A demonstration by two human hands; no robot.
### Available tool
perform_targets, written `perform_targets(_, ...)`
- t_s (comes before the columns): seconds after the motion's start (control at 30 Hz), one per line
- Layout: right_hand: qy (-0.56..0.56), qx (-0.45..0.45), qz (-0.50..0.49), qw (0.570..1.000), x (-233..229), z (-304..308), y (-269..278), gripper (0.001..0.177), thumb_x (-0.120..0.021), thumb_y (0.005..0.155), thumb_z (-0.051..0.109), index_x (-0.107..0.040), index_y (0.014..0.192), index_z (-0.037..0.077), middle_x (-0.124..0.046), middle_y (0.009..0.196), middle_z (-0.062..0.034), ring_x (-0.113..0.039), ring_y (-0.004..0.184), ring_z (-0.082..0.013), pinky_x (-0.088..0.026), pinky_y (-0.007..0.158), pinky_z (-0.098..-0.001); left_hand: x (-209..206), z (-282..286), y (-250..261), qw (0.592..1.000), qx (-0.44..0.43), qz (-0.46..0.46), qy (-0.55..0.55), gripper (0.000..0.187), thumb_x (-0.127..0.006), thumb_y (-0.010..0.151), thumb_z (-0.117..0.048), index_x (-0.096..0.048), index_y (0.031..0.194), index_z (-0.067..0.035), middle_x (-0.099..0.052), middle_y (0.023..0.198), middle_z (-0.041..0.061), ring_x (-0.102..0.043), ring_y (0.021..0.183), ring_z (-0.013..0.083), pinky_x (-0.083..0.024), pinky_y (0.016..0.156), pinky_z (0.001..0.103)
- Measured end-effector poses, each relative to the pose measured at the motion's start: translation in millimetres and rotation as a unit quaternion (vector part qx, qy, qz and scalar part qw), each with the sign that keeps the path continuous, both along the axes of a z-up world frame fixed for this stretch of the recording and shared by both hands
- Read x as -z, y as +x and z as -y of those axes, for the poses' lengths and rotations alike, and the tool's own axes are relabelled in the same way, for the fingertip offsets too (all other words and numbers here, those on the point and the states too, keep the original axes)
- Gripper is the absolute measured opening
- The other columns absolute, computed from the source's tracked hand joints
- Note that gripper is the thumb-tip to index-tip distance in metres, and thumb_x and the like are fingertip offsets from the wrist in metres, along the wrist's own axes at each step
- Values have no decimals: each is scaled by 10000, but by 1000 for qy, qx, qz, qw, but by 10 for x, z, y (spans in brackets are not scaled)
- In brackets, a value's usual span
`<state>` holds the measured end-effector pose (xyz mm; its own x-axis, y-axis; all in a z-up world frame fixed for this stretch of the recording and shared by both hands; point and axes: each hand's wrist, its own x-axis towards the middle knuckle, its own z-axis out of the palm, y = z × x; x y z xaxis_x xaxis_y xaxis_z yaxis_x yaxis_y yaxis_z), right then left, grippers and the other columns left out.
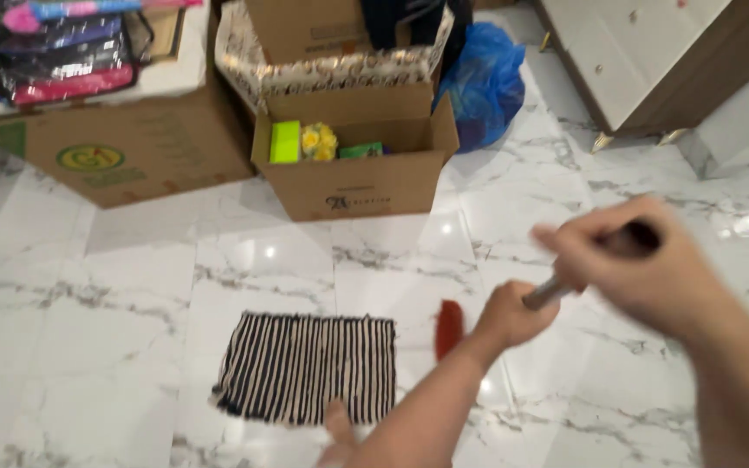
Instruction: Sweep the floor in various rooms including a bedroom and living area using a broom.
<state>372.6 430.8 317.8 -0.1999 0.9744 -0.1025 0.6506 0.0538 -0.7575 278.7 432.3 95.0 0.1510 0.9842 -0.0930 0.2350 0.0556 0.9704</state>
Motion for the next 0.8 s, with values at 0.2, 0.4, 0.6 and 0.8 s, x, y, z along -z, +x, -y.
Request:
perform_targets(0.2,-5,-95,21,995,-180,72,-611,335,-726,870,314,-736,694,29,-608,505,1,-486,499,-71,-445,466,-271,-390,-111,-133,980,74,173,-55,390,-616,863,-379,-630,1066,-47,-689,1023,51,-659,945,161,-553,724,416)
perform_targets(0.4,75,-111,-48,990,-691,-557,-589,416,-729,947,284,-655,604,61,-665,569,-37,-664,444,-115,-451,435,-311,-809,-685,-329,996,35,60,48,416,-722,851,-432,-692,1033,-59,-735,914,116,-673,845,176,-532,772,356)
perform_targets(0.6,152,-96,-282,942,-1207,-713,-1277,370,-672,948,178,-570,597,119,-437,522,46,-456,482,-84,-497,568,-265,-1200,-977,-1351,987,-10,-24,160,445,-710,876,-428,-667,681,-31,-636,576,140,-608,506,228,-505,571,393)
perform_targets(0.8,22,-135,-438,888,-90,-1080,-1975,361,-710,916,137,-579,582,105,-501,552,5,-486,508,-101,-543,611,-321,-398,-1010,-2713,977,-75,-149,131,302,-754,832,-364,-727,747,-75,-694,708,159,-674,651,351,-527,616,442)
